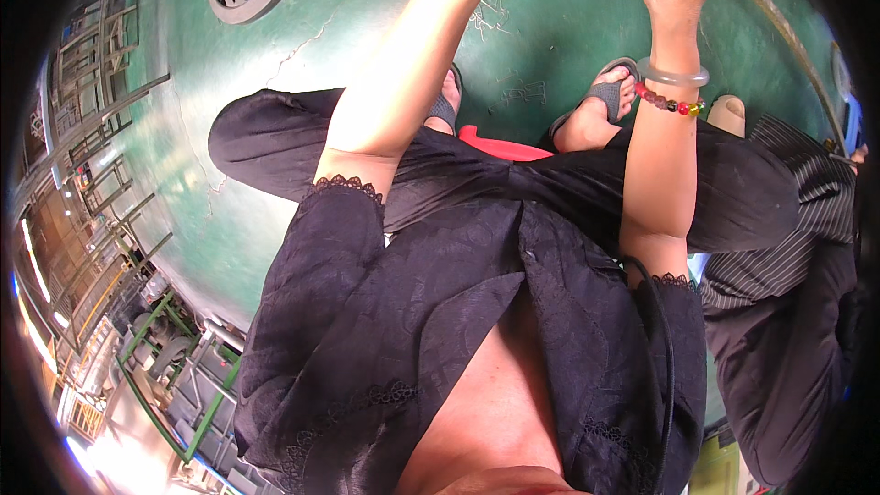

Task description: The person sits on a low stool and repeatedly picks up small metal hooks from the floor, then attaches them to a rotating metal rack. The person handles the hooks one at a time, securing them onto the rack's arms.

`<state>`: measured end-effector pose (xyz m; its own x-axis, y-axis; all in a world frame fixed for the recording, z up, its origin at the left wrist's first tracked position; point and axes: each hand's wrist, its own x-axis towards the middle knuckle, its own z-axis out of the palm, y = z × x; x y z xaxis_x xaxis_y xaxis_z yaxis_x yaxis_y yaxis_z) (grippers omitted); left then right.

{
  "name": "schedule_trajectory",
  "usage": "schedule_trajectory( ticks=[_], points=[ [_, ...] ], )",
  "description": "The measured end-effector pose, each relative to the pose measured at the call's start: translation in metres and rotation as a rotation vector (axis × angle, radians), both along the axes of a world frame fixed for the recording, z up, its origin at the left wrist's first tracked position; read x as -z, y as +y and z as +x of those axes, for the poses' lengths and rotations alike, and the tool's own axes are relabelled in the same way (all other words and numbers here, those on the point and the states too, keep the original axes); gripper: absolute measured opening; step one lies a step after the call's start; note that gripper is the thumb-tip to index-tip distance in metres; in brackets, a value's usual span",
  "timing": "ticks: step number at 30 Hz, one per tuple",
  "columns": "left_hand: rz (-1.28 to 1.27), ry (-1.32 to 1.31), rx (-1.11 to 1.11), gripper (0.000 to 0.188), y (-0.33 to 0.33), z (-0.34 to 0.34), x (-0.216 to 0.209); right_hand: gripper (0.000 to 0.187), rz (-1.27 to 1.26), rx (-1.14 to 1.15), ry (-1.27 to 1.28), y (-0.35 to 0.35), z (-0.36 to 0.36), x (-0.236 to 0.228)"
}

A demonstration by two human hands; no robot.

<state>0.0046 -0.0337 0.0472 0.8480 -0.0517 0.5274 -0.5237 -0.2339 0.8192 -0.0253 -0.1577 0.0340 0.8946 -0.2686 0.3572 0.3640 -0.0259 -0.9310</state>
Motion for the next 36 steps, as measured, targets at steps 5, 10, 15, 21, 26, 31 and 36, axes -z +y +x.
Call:
schedule_trajectory(
  ticks=[5, 10, 15, 21, 26, 31, 36],
  points=[
    [-0.158, 0.21, 0.17, 0.012, -0.006, -0.002, 0.001, 0.031, 0.09, 0.012, 0.009, 0.0, -0.004, 0.015],
    [-0.265, 0.393, 0.31, 0.016, -0.005, 0.005, 0.008, 0.029, 0.092, 0.046, 0.042, -0.002, -0.005, 0.021],
    [-0.264, 0.586, 0.364, 0.015, 0.012, 0.006, 0.021, 0.028, 0.079, -0.101, 0.123, -0.005, -0.01, 0.031],
    [0.484, 0.716, 0.33, 0.018, 0.036, -0.004, 0.029, 0.027, -0.048, -0.132, 0.177, -0.009, -0.011, 0.057],
    [1.021, 0.689, 0.523, 0.016, 0.062, -0.081, 0.18, 0.025, -0.057, -0.071, 0.145, -0.018, -0.003, 0.051],
    [1.03, 1.012, 0.533, 0.015, 0.074, -0.192, 0.257, 0.018, -0.058, -0.028, 0.114, -0.021, 0.003, 0.051],
    [1.024, 0.825, 0.307, 0.021, 0.08, -0.199, 0.259, 0.015, -0.038, 0.007, 0.117, -0.019, 0.005, 0.047]
  ],
)
